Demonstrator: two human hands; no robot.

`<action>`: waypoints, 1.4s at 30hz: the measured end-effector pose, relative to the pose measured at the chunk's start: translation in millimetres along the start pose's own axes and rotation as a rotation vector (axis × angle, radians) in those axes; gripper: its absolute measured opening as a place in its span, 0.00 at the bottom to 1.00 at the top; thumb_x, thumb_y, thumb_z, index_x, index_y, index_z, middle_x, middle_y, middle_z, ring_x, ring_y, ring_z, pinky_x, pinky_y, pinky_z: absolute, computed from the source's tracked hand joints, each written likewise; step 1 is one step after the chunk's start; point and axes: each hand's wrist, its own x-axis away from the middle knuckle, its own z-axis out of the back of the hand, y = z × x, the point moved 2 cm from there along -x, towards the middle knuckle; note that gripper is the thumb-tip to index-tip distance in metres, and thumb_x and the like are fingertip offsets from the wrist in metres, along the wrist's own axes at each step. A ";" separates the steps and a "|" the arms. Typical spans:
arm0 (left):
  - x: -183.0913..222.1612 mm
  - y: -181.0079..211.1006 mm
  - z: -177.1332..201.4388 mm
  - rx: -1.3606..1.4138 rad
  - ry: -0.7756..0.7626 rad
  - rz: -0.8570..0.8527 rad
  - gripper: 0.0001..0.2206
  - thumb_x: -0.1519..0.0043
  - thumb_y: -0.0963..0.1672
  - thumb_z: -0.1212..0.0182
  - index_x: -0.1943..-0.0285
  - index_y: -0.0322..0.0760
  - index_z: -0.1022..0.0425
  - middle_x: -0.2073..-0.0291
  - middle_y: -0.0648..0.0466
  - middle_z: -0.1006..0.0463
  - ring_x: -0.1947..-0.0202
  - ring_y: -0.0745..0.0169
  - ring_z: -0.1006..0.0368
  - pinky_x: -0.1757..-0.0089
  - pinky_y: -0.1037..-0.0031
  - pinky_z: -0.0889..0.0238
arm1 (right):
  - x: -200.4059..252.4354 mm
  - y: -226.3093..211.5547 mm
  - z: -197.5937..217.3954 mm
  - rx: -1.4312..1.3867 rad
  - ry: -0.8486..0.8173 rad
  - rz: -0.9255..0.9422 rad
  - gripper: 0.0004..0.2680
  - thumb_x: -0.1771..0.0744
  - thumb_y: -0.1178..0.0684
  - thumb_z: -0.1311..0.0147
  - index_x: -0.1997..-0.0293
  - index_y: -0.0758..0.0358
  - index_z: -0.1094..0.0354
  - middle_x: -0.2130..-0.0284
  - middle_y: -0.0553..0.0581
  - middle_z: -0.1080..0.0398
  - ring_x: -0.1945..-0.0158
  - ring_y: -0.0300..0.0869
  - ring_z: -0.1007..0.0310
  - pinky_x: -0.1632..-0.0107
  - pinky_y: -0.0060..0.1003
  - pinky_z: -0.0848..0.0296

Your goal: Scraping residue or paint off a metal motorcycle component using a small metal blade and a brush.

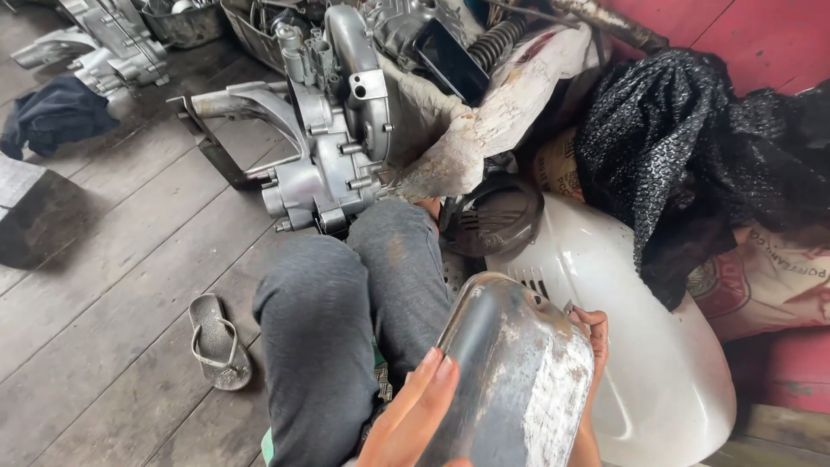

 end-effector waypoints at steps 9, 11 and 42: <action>-43.0 16.1 11.9 0.213 0.022 0.137 0.31 0.30 0.55 0.51 0.25 0.32 0.44 0.25 0.44 0.41 0.22 0.44 0.49 0.27 0.50 0.61 | -28.7 -5.7 -23.0 0.014 -0.037 -0.048 0.03 0.28 0.55 0.55 0.60 0.54 0.41 0.60 0.47 0.34 0.57 0.29 0.39 0.49 0.25 0.41; -51.1 28.7 17.2 0.170 0.102 0.103 0.20 0.29 0.52 0.50 0.29 0.48 0.39 0.28 0.47 0.36 0.23 0.44 0.45 0.26 0.49 0.53 | -33.9 -7.1 -27.0 0.014 -0.025 -0.059 0.04 0.28 0.55 0.56 0.60 0.54 0.41 0.59 0.47 0.34 0.56 0.29 0.39 0.48 0.24 0.41; -109.6 -81.0 64.1 0.049 0.194 0.110 0.44 0.56 0.46 0.24 0.31 0.42 0.47 0.28 0.29 0.45 0.27 0.24 0.38 0.32 0.40 0.34 | -13.7 -41.6 -141.1 -0.097 -0.418 0.044 0.08 0.33 0.69 0.59 0.55 0.59 0.43 0.59 0.57 0.31 0.41 0.44 0.33 0.39 0.32 0.34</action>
